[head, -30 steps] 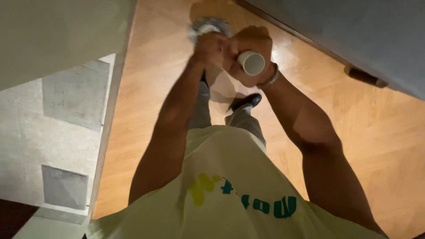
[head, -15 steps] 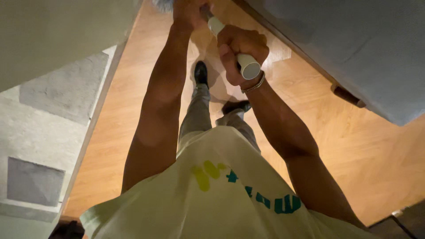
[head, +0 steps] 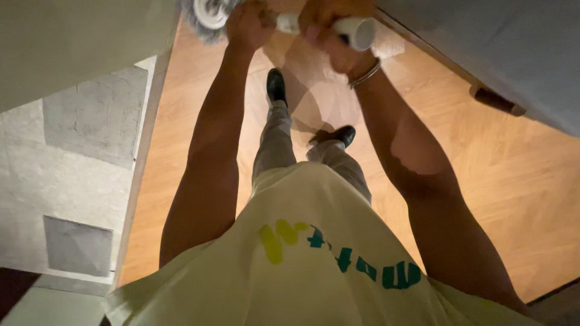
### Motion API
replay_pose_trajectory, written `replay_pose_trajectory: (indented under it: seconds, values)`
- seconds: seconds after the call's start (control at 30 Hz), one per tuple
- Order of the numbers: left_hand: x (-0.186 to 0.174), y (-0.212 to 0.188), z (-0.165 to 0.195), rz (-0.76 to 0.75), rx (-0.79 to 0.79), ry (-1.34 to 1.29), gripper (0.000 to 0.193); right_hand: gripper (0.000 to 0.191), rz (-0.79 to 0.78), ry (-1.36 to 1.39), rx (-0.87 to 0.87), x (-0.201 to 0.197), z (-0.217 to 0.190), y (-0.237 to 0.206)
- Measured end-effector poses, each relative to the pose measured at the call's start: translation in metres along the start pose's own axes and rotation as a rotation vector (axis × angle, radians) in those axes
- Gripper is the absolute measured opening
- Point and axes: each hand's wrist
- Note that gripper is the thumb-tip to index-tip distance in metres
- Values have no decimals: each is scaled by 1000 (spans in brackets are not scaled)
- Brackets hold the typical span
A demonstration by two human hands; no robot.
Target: The person assembles a spin mop by attaching the mop head to the handle and securing it with a locking mechanism. They then move to a different area and begin mopping the wooden floor.
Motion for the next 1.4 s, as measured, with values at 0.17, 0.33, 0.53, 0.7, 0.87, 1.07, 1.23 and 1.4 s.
replay_pose_trajectory:
  seconds: [0.17,0.33,0.53,0.7,0.87,1.07,1.23,1.4]
  values:
    - [61,-53,35,-147,-10,90,26,29,78,113,95,-23,-32,-112]
    - [143,-120,127,-226,55,-147,26,27,86,21,91,-86,-99,-231]
    - [278,-193,308,-653,98,-401,17,27,164,-172,318,-202,-245,-347]
    - [372,-256,427,-735,391,-606,15,15,37,-455,444,-246,-311,-426]
    - [393,-291,464,-782,244,-567,38,27,-37,-601,428,-235,-291,-467]
    - [341,-289,388,-784,298,-726,34,25,57,-557,218,-136,-234,-422]
    - [267,-274,266,-653,307,-717,30,24,3,-435,141,-34,-193,-333]
    - [158,-225,126,-512,310,-577,27,23,16,-345,-129,59,-160,-214]
Point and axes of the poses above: each hand's wrist, its own y-axis towards the middle knuckle, its own x-axis out of the palm, z = x × y, and after that the axes turned 3 degrees about -x, right-handed
